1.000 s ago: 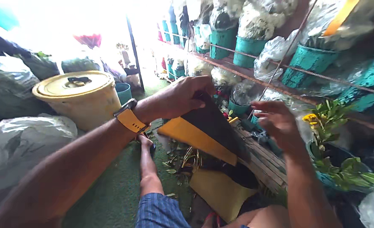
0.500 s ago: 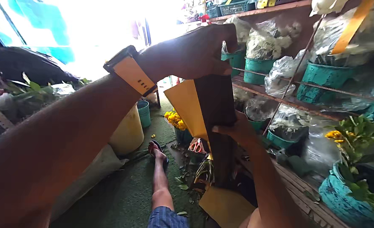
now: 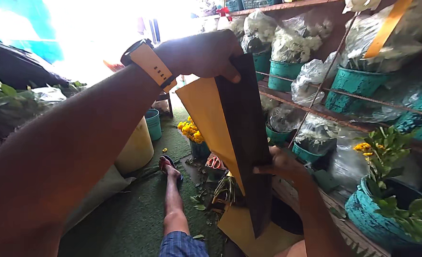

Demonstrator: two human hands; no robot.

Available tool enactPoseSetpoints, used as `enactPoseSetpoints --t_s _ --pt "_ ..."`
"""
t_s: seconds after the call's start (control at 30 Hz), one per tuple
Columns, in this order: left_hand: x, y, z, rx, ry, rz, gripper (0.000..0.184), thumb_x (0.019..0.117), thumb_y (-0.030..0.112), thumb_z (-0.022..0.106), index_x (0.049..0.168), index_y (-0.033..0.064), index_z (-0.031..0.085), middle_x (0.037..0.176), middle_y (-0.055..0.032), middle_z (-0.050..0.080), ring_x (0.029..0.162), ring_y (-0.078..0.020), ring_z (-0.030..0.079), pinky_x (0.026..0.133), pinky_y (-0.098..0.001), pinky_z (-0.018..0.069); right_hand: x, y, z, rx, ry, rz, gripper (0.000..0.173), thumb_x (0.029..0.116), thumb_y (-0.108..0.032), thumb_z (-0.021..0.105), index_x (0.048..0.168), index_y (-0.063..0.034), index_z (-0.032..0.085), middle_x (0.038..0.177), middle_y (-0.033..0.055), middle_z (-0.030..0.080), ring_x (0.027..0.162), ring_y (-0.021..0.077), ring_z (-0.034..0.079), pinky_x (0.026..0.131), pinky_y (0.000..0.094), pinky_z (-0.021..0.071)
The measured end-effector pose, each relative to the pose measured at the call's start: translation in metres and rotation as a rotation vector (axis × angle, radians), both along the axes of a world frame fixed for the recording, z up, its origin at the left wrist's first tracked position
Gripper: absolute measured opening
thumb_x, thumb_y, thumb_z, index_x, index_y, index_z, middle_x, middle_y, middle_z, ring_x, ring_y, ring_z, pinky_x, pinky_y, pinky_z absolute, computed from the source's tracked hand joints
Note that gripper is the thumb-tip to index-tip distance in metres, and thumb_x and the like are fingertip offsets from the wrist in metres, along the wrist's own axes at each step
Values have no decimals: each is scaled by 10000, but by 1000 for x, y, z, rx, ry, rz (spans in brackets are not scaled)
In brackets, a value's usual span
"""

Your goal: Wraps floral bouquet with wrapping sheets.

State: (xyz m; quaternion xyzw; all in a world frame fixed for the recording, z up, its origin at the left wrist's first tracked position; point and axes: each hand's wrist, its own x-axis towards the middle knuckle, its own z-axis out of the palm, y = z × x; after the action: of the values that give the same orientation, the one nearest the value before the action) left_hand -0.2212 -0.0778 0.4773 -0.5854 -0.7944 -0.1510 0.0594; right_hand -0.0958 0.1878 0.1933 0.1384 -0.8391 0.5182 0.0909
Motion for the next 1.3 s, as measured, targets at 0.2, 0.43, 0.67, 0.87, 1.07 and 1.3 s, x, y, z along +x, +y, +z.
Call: enactPoseSetpoints --t_s 0.2,0.43,0.67,0.87,1.07,1.3 --pt "-7 10 0 -73 -19 -65 157 973 255 697 897 119 708 754 9 677 621 -64 604 566 -254 489 7 1 -18 -220 38 119 805 806 -339 874 1445 -53 476 1268 65 681 1145 189 675 1001 402 582" --pt "-12 25 -5 -94 -114 -60 165 986 242 677 897 106 708 762 9 694 626 -44 619 572 -215 499 -21 -14 -32 -294 75 175 479 808 -143 863 1231 -74 649 1106 7 747 1029 125 713 950 359 600" --pt "-36 34 -18 -90 -146 -10 151 981 237 686 896 115 717 758 8 684 625 -50 604 575 -224 485 -21 -8 -87 -367 -10 112 398 833 -75 834 1197 -25 680 1088 74 753 1007 181 726 943 402 607" --pt "-64 59 -41 -122 -226 -69 160 984 224 678 883 106 720 757 0 694 607 -42 606 529 -205 469 -28 -10 -102 -485 74 104 399 841 -82 828 1209 -43 679 1103 47 753 1015 156 721 944 382 604" --pt "-113 91 -86 3 -269 24 247 1029 342 603 951 124 689 819 8 659 696 -87 621 601 -281 528 -25 -11 -145 -647 -34 -94 296 821 -10 815 1101 7 722 1026 100 762 947 181 733 900 393 617" --pt "-201 69 -286 263 -664 197 280 1011 279 565 1098 35 671 976 -92 721 884 -206 701 774 -439 599 8 15 -215 -767 -180 -550 388 763 -45 852 1110 24 694 1002 114 756 925 191 737 870 383 635"
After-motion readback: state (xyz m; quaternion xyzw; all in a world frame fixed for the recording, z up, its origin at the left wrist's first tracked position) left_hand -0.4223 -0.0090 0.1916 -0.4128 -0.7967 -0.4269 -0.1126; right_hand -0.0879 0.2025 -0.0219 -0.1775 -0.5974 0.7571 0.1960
